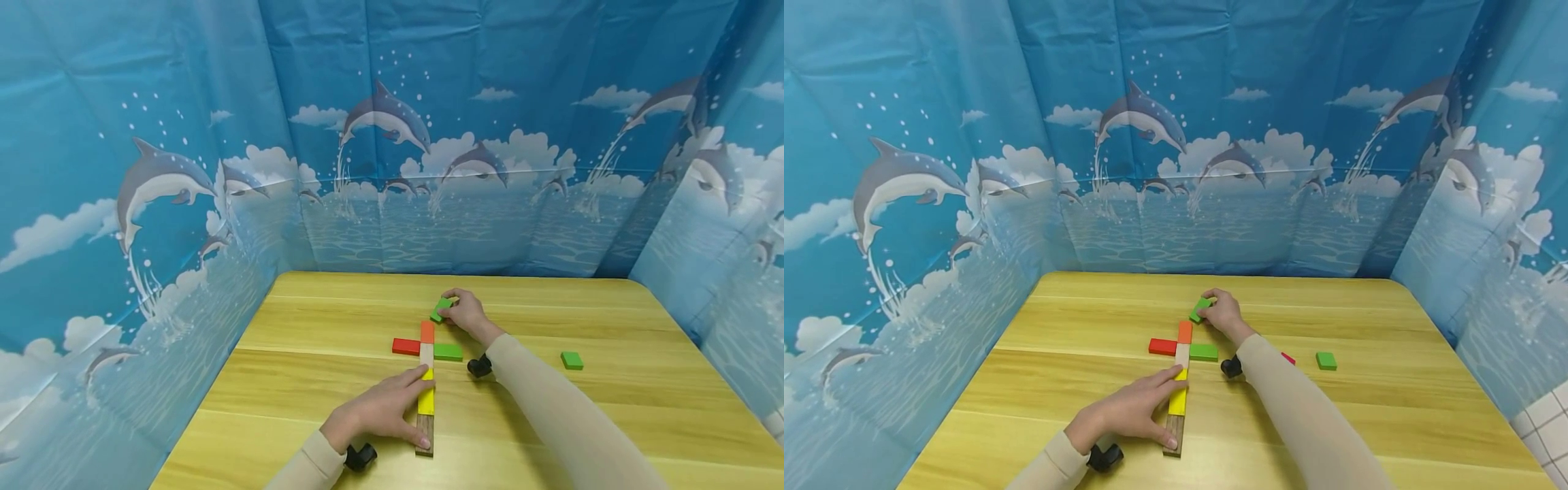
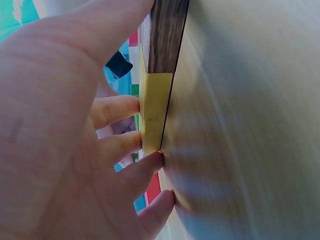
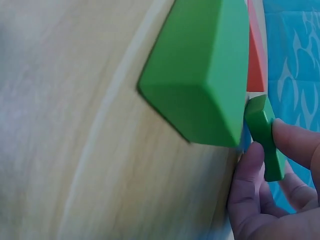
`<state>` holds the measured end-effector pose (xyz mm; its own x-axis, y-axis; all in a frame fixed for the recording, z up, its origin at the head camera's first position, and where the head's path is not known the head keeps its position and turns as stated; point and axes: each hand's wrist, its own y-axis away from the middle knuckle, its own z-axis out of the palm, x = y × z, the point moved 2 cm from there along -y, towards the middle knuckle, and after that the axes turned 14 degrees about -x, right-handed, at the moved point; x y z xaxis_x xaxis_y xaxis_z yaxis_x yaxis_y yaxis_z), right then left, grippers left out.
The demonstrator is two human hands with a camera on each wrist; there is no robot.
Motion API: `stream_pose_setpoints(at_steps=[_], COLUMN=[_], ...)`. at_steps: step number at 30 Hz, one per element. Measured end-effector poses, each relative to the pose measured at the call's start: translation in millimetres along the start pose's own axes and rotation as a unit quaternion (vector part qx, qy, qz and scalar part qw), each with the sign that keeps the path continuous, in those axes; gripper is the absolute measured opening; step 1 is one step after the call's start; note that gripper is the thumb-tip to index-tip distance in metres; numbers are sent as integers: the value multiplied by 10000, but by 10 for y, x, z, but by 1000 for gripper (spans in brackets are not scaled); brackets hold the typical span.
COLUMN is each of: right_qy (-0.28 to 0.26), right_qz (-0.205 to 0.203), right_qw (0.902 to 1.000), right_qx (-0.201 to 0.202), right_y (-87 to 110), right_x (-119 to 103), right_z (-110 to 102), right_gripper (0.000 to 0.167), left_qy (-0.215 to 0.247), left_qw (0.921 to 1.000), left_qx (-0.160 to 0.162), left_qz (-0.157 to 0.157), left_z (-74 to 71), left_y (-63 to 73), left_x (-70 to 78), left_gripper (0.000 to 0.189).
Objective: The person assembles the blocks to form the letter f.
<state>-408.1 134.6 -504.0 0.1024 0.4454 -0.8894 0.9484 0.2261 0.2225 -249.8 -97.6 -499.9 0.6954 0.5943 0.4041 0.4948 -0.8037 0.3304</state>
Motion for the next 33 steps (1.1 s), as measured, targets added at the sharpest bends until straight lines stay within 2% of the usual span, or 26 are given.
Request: stream_pose_setpoints(at_steps=[5,10,33], right_qy=[291,532,449], right_qz=[104,31,128], right_qw=[9995,9985,9989], right_qx=[73,124,43], right_y=[-44,-54,-128], right_x=[48,61,72], right_z=[-13,-25,26], right_gripper=[43,42,40], left_qy=[-15,-72,126], left_qw=[10000,10000,9999], left_qx=[6,20,60], left_qz=[-4,1,-53], left_z=[-6,-19,21], left_y=[-6,-18,-20], left_x=[18,27,8], left_gripper=[101,102,102])
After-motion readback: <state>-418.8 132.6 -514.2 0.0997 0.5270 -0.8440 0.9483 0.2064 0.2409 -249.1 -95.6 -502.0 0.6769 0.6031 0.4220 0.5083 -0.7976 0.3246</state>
